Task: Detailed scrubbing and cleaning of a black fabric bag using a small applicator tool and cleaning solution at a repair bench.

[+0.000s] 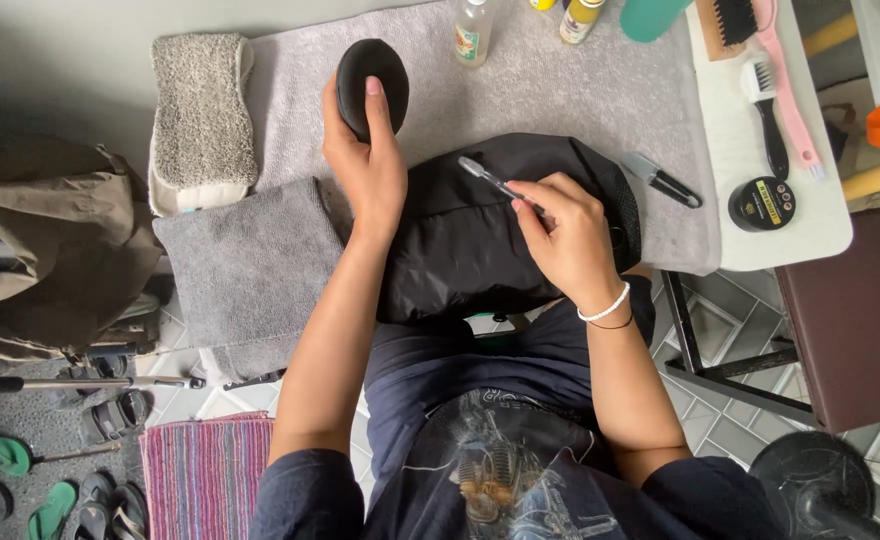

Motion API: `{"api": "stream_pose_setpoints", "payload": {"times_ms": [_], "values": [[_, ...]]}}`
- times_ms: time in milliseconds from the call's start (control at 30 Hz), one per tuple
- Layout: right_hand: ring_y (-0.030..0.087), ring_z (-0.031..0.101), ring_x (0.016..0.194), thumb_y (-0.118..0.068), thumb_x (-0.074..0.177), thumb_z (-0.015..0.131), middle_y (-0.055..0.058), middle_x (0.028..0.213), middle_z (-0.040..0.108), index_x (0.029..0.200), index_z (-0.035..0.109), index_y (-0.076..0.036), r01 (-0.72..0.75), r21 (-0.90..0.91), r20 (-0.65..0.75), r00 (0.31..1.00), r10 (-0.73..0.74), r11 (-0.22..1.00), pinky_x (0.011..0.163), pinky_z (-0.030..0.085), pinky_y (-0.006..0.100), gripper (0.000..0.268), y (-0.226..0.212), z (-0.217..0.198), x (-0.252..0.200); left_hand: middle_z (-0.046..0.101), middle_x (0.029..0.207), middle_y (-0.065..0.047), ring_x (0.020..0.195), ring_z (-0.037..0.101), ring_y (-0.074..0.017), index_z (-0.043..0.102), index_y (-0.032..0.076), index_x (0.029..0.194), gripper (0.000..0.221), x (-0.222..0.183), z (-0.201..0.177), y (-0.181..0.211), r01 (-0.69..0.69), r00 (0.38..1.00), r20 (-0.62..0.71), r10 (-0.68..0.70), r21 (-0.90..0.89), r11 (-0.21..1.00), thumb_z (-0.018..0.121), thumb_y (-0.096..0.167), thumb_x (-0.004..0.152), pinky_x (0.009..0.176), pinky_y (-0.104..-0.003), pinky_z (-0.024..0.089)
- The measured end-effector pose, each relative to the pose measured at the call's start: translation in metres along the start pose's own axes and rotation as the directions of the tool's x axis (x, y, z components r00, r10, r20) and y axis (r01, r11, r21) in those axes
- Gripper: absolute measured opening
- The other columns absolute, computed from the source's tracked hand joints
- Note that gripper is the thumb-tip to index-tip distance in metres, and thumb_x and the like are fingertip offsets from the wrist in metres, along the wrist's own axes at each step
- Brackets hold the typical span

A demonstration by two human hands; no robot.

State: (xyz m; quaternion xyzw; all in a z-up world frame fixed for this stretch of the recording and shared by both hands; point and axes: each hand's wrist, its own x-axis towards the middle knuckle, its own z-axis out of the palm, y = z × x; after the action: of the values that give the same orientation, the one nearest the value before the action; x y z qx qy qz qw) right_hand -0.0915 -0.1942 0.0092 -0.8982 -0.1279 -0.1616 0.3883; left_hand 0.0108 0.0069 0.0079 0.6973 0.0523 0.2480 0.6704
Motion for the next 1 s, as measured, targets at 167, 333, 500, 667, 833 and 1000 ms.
{"api": "stream_pose_setpoints", "payload": {"times_ms": [167,333,500,667,833,1000], "values": [[0.013,0.048,0.056,0.003,0.101,0.066,0.012,0.097,0.064,0.118,0.074,0.003,0.007,-0.036,-0.046,0.999,-0.009,0.999,0.053,0.044,0.025,0.019,0.0,0.003,0.003,0.073,0.113,-0.007,0.107,0.069,-0.0184,0.062,0.008,0.122,0.037,0.003,-0.003,0.001,0.004,1.0,-0.025,-0.006,-0.075,0.997,0.055,0.039,0.103,0.096,-0.031,0.054],[0.014,0.051,0.061,0.003,0.101,0.066,0.011,0.096,0.063,0.119,0.074,0.004,0.016,-0.035,-0.048,0.999,-0.018,0.999,0.057,0.045,0.025,0.02,0.0,0.005,0.004,0.072,0.117,-0.006,0.113,0.067,-0.0175,0.062,0.007,0.124,0.038,0.003,-0.004,0.001,0.027,0.999,-0.026,-0.03,-0.132,0.991,0.055,0.038,0.103,0.102,-0.031,0.053],[0.015,0.057,0.066,0.002,0.101,0.066,0.012,0.096,0.064,0.118,0.074,0.003,0.007,-0.012,-0.01,1.0,-0.007,1.0,0.057,0.049,0.024,0.019,-0.001,0.007,0.005,0.072,0.112,-0.004,0.107,0.067,-0.0156,0.063,0.009,0.12,0.035,0.002,-0.005,0.004,0.028,0.999,-0.029,-0.033,-0.136,0.99,0.055,0.038,0.103,0.097,-0.03,0.054],[0.014,0.056,0.062,0.002,0.101,0.065,0.013,0.099,0.066,0.117,0.074,0.003,0.001,0.015,0.019,1.0,-0.001,1.0,0.052,0.047,0.021,0.019,-0.006,0.008,0.007,0.071,0.109,-0.003,0.105,0.066,-0.0141,0.064,0.009,0.117,0.033,0.001,-0.005,0.006,0.002,1.0,-0.023,-0.006,-0.149,0.989,0.052,0.037,0.105,0.095,-0.03,0.053],[0.015,0.056,0.062,0.001,0.101,0.065,0.012,0.097,0.066,0.117,0.074,0.002,-0.001,0.027,0.029,1.0,0.0,1.0,0.055,0.048,0.023,0.018,-0.008,0.008,0.01,0.069,0.1,0.0,0.096,0.063,-0.0112,0.064,0.01,0.112,0.033,0.002,-0.004,0.011,0.003,1.0,-0.016,-0.006,-0.139,0.99,0.051,0.039,0.104,0.088,-0.028,0.052],[0.014,0.054,0.06,0.0,0.101,0.065,0.01,0.097,0.065,0.117,0.075,0.001,-0.019,0.016,0.025,1.0,0.018,1.0,0.056,0.047,0.024,0.018,-0.009,0.01,0.011,0.068,0.099,0.0,0.095,0.063,-0.0116,0.063,0.01,0.111,0.033,0.001,-0.006,0.012,0.015,1.0,-0.018,-0.018,-0.135,0.991,0.051,0.039,0.104,0.088,-0.029,0.052]]}}
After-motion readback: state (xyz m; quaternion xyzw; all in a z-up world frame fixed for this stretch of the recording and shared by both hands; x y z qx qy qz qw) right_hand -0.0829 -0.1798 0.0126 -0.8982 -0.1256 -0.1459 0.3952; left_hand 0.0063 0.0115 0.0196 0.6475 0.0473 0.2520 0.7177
